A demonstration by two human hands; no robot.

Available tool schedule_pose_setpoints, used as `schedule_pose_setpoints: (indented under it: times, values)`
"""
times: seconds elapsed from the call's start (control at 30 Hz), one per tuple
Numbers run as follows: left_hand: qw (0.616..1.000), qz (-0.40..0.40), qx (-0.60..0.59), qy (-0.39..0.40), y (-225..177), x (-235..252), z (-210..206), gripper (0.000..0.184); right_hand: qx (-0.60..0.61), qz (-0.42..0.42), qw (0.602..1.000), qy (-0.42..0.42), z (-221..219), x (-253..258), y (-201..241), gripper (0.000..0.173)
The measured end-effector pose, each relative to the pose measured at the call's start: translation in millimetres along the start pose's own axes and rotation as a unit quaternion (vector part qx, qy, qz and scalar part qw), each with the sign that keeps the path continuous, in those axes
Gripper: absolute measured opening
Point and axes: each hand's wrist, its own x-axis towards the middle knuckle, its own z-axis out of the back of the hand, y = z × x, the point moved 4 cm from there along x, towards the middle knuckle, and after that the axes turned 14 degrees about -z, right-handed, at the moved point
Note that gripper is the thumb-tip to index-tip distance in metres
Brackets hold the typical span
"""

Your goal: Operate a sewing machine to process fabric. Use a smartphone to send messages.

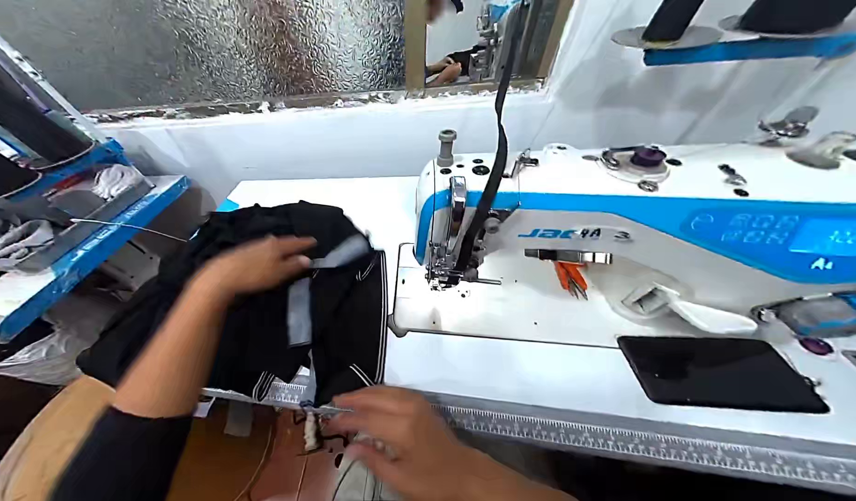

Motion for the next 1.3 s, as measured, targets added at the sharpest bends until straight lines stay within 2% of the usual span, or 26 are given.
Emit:
schedule_pose_setpoints:
  times: [0.03,0.1,0.17,0.2,0.3,0.33,0.4,0.5,0.6,0.77,0.87,1.0,1.07,1.2,1.3]
  values:
    - [0.999,0.015,-0.036,-0.029,3.9,2.2,-40.5,0.050,0.018,-0.069,0.996,-0.059,24.1,-7.7,-17.8,0.022]
    - [0.986,-0.025,0.004,-0.163,20.7,4.8,-94.3,0.058,0.048,-0.186,0.963,-0.188,73.7,-17.4,-48.3,0.023]
    - [0.972,-0.057,0.021,-0.228,37.5,9.4,-99.8,0.064,0.063,-0.235,0.931,-0.273,111.5,-15.1,-69.6,0.024]
    - [0.970,-0.066,0.028,-0.231,42.6,10.8,-98.8,0.065,0.070,-0.260,0.921,-0.280,121.1,-13.2,-76.4,0.025]
    - [0.972,-0.057,0.076,-0.213,46.8,17.2,-85.1,0.061,0.059,-0.297,0.924,-0.234,125.9,5.7,-94.4,0.031]
    - [0.971,-0.057,0.085,-0.217,37.0,18.6,-77.7,0.058,0.052,-0.300,0.927,-0.220,123.8,11.9,-100.3,0.028]
    - [0.953,-0.094,0.083,-0.275,-2.4,21.9,-63.3,0.053,0.035,-0.304,0.930,-0.202,123.1,26.0,-110.0,0.024]
    - [0.920,-0.182,-0.013,-0.348,-67.2,26.0,-68.9,0.044,0.030,-0.312,0.929,-0.194,122.9,40.5,-119.5,0.023]
    - [0.894,-0.221,-0.121,-0.370,-106.9,31.6,-91.2,0.034,0.006,-0.304,0.929,-0.208,121.5,43.7,-123.1,0.020]
    - [0.839,-0.226,-0.215,-0.446,-144.3,42.1,-113.5,0.021,-0.114,-0.308,0.920,-0.213,116.5,47.6,-115.9,0.022]
    - [0.816,-0.205,-0.245,-0.482,-147.8,45.0,-119.1,0.016,-0.190,-0.265,0.914,-0.240,113.1,50.4,-111.0,0.018]
    - [0.814,-0.201,-0.233,-0.494,-146.6,45.1,-123.6,0.017,-0.214,-0.272,0.910,-0.228,114.7,50.5,-103.6,0.016]
    - [0.828,-0.187,-0.228,-0.477,-144.3,44.4,-129.5,0.018,-0.208,-0.296,0.912,-0.195,114.4,47.0,-99.6,0.018]
    - [0.892,-0.116,-0.228,-0.372,-143.1,47.1,-123.8,0.015,-0.172,-0.347,0.916,-0.107,120.1,49.7,-91.2,0.022]
    - [0.922,-0.091,-0.238,-0.291,-153.0,46.6,-126.1,0.018,-0.158,-0.355,0.920,-0.061,119.5,47.8,-86.3,0.026]
